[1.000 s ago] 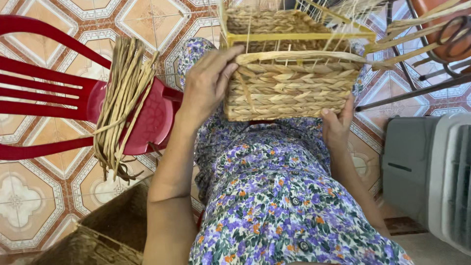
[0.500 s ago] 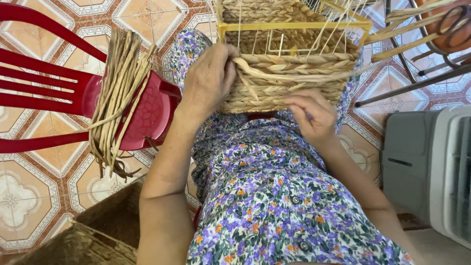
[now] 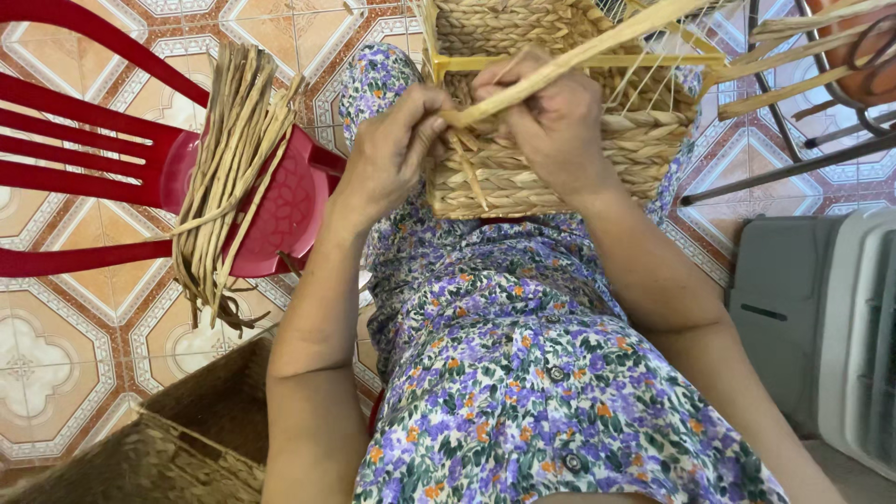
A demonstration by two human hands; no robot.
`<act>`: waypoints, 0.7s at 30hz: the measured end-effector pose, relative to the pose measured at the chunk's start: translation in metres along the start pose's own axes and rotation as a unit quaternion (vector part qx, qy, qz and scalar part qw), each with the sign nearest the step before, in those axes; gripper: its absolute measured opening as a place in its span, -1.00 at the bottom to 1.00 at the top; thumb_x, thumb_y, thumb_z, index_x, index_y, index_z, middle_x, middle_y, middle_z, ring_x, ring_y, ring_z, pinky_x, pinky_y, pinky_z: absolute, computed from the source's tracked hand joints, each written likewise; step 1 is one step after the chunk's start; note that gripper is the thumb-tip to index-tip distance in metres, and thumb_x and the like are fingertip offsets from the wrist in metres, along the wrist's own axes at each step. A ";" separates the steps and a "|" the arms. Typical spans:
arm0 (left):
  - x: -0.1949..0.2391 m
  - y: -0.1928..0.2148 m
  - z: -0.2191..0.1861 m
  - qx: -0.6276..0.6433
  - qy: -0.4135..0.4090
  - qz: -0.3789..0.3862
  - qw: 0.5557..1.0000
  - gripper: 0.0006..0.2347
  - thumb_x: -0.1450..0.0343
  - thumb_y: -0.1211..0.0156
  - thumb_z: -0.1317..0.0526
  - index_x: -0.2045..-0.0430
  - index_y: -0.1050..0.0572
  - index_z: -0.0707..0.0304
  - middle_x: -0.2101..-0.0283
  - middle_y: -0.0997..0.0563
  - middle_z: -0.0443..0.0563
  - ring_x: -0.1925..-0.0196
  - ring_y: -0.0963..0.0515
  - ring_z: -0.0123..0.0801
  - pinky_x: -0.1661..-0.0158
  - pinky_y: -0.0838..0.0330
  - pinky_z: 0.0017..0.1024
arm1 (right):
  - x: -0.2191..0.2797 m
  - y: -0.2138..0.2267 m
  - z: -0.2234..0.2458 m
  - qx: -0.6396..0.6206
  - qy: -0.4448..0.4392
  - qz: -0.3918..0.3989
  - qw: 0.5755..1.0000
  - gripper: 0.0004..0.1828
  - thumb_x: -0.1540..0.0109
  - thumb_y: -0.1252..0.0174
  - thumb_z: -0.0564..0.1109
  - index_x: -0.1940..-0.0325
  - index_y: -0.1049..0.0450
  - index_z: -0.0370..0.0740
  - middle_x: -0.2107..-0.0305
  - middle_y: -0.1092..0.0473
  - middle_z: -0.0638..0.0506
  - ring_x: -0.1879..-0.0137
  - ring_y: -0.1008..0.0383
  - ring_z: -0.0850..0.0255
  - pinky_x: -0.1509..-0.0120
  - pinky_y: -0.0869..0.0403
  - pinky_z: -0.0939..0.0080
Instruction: The person weaves a rectangular basket by hand, interlacing dried palm strips through a vertical frame. They periodically trim excess strip ends with scissors and continue weaving rows to build up the basket walls.
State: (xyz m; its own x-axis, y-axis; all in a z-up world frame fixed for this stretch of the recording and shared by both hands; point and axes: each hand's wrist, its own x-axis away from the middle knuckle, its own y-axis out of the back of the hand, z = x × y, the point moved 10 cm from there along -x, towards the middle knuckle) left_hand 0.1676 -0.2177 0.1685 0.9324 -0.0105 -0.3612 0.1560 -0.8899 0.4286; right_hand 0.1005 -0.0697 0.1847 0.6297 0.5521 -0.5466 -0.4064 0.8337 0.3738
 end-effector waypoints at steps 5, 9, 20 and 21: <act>-0.021 0.000 -0.008 -0.036 0.024 0.045 0.998 -0.96 -0.58 -0.07 0.37 0.14 -0.39 0.29 0.35 -0.68 0.03 0.41 -0.71 -0.30 0.41 -0.55 -0.38 | 0.032 -0.009 -0.019 -0.301 -0.197 -0.037 0.932 -0.89 -0.43 -0.10 -0.20 0.03 -0.47 -0.30 0.17 -0.62 -0.05 0.19 -0.65 0.23 0.11 -0.66 0.22; -0.030 -0.007 -0.028 -0.222 -0.054 0.066 0.971 -0.98 -0.53 -0.19 0.35 0.25 -0.51 0.30 0.45 -0.64 0.19 0.39 -0.68 -0.06 0.34 -0.51 -0.18 | 0.030 0.011 0.060 0.119 0.065 0.043 0.990 -0.74 -0.30 -0.24 -0.26 -0.08 -0.46 -0.29 0.08 -0.54 -0.18 0.08 -0.57 0.08 -0.01 -0.56 0.11; -0.033 -0.006 0.001 0.108 0.093 0.061 0.988 -0.89 -0.59 -0.08 0.33 0.14 -0.56 0.31 0.26 -0.72 0.02 0.56 -0.59 -0.62 0.53 -0.50 -0.59 | 0.036 0.049 0.037 0.425 -0.054 0.143 0.892 -0.74 -0.34 -0.44 0.04 0.06 -0.47 0.06 0.30 -0.45 0.14 0.12 -0.40 0.16 0.07 -0.37 0.18; -0.033 -0.006 -0.002 0.111 0.090 0.055 0.988 -0.90 -0.58 -0.07 0.33 0.15 -0.54 0.33 0.20 -0.74 0.00 0.57 -0.59 -0.64 0.55 -0.50 -0.62 | 0.037 0.046 0.048 0.411 -0.024 0.119 0.903 -0.69 -0.27 -0.43 0.01 0.01 -0.49 -0.05 0.29 -0.44 0.06 0.14 -0.40 0.13 0.09 -0.38 0.15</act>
State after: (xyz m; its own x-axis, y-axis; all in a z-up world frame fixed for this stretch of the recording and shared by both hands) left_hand 0.1363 -0.2117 0.1795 0.9858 -0.0497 -0.1602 -0.0068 -0.9661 0.2579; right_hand 0.1366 -0.0114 0.2180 0.6252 0.6969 -0.3514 0.0828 0.3885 0.9177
